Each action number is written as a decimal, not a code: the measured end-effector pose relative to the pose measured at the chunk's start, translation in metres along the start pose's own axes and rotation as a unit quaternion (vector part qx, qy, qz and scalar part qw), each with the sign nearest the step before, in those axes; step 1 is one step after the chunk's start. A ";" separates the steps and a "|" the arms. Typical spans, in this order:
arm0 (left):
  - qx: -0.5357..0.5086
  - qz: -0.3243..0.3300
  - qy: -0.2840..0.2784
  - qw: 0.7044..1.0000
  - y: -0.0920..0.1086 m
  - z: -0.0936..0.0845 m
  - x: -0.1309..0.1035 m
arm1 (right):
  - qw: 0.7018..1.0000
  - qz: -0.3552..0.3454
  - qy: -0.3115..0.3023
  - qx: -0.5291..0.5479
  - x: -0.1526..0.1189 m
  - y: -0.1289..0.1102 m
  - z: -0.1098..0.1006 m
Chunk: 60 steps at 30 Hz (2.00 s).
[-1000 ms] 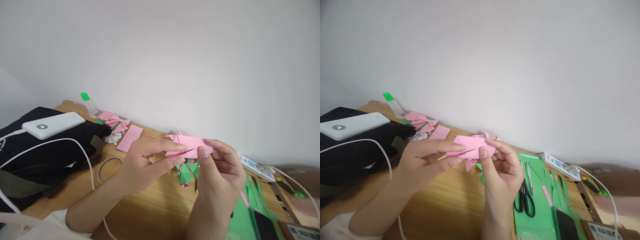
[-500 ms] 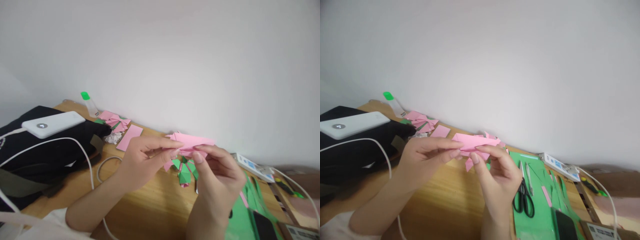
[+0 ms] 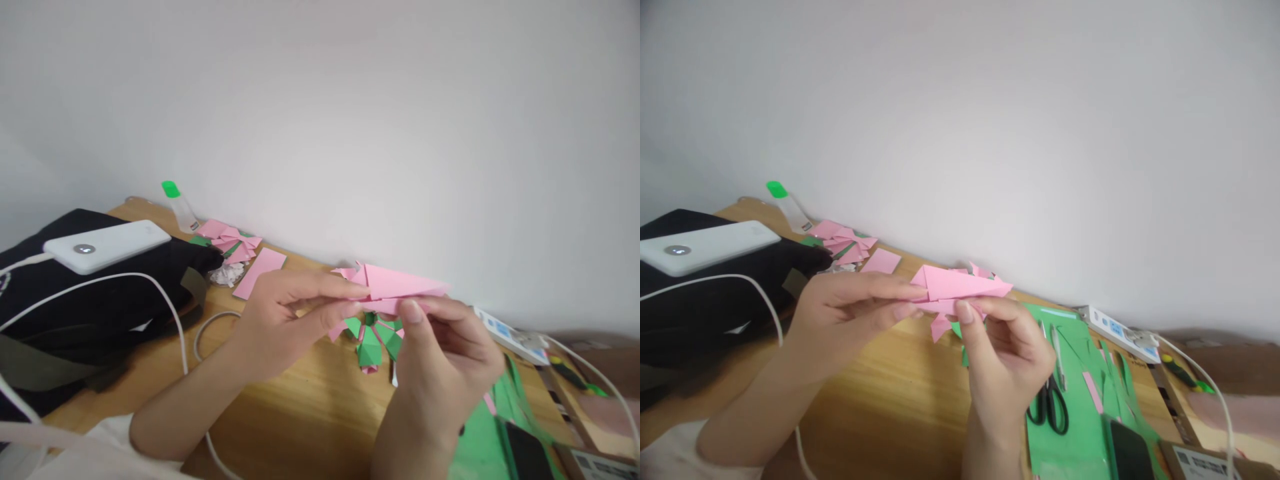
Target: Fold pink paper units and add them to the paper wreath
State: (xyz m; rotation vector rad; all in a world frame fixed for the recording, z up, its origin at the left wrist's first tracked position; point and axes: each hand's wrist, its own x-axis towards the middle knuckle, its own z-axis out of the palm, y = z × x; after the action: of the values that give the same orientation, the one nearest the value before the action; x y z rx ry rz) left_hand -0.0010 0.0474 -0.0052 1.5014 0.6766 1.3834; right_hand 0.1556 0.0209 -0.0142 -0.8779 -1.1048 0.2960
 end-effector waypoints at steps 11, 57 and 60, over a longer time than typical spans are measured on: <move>-0.004 -0.018 0.001 1.000 0.001 0.000 0.002 | 0.999 -0.015 0.021 -0.024 0.000 -0.002 0.002; -0.032 -0.123 0.010 0.992 0.003 0.005 0.004 | 0.999 0.014 -0.035 -0.035 0.003 0.004 0.000; -0.032 -0.133 0.016 0.990 0.001 0.007 0.004 | 0.998 0.016 -0.040 -0.040 0.003 0.004 0.000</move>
State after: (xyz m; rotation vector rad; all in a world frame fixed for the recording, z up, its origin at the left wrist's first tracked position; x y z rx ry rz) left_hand 0.0060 0.0490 -0.0013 1.2887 0.8126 1.2158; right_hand 0.1572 0.0251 -0.0154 -0.9625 -1.1844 0.3165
